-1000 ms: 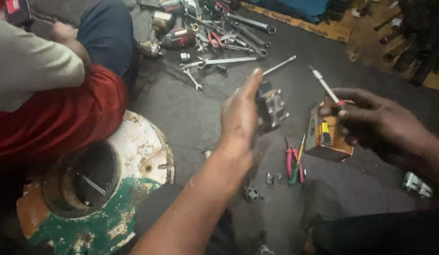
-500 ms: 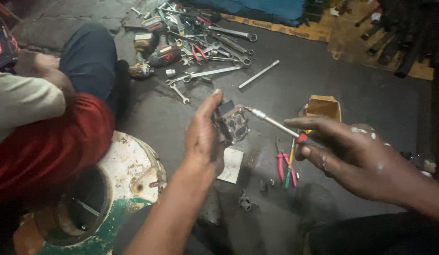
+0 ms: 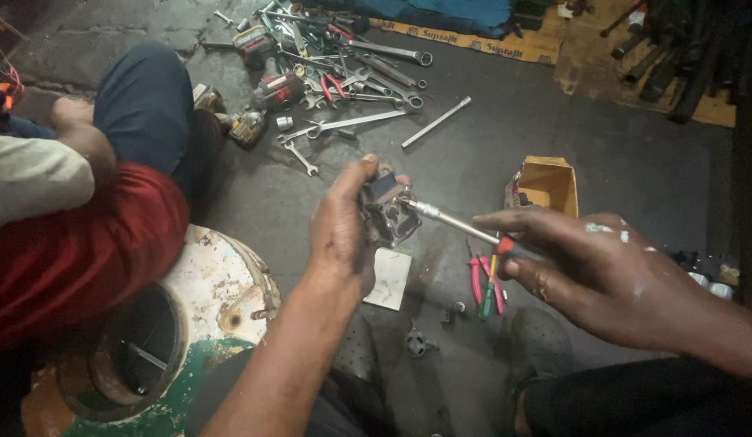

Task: The person uses a screwdriver to tighten or loosen screws on a small, dirty mechanical component held in their left hand. The task involves repetitive turning of the screwdriver and repositioning the component to access different fasteners.

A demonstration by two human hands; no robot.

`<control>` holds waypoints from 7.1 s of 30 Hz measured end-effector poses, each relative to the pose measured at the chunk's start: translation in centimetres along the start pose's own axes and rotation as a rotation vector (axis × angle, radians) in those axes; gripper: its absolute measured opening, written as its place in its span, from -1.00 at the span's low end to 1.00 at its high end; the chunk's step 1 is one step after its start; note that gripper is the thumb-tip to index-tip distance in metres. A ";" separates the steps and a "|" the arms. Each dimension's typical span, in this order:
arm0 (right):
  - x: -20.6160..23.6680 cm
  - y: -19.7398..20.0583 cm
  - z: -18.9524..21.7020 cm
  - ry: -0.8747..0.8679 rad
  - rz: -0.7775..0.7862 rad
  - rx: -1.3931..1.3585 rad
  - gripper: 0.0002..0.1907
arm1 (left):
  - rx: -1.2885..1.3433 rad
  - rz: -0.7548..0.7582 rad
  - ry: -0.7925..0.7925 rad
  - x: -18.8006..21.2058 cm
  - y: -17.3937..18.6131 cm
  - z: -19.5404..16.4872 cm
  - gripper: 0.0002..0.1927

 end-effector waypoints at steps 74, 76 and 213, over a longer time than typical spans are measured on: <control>0.8 -1.4 -0.6 -0.334 0.105 0.185 -0.49 | -0.736 -0.285 -0.310 3.9 -1.2 -4.2 -0.70; 1.0 -0.7 3.0 0.011 -0.066 0.378 -0.49 | -0.773 -0.288 -0.354 4.1 -1.3 -4.6 -0.71; 0.5 -0.2 -2.7 -0.143 0.031 -0.590 -0.54 | -0.518 -0.219 -0.512 3.3 1.2 -5.8 -0.78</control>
Point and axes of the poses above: each hand's wrist, its own x-axis away from the middle knuckle, its own y-axis out of the back of the hand, z = x × y, the point moved 10 cm from there along -x, towards the middle knuckle, and after that the axes turned 10 degrees about z, right-handed, at the moved point
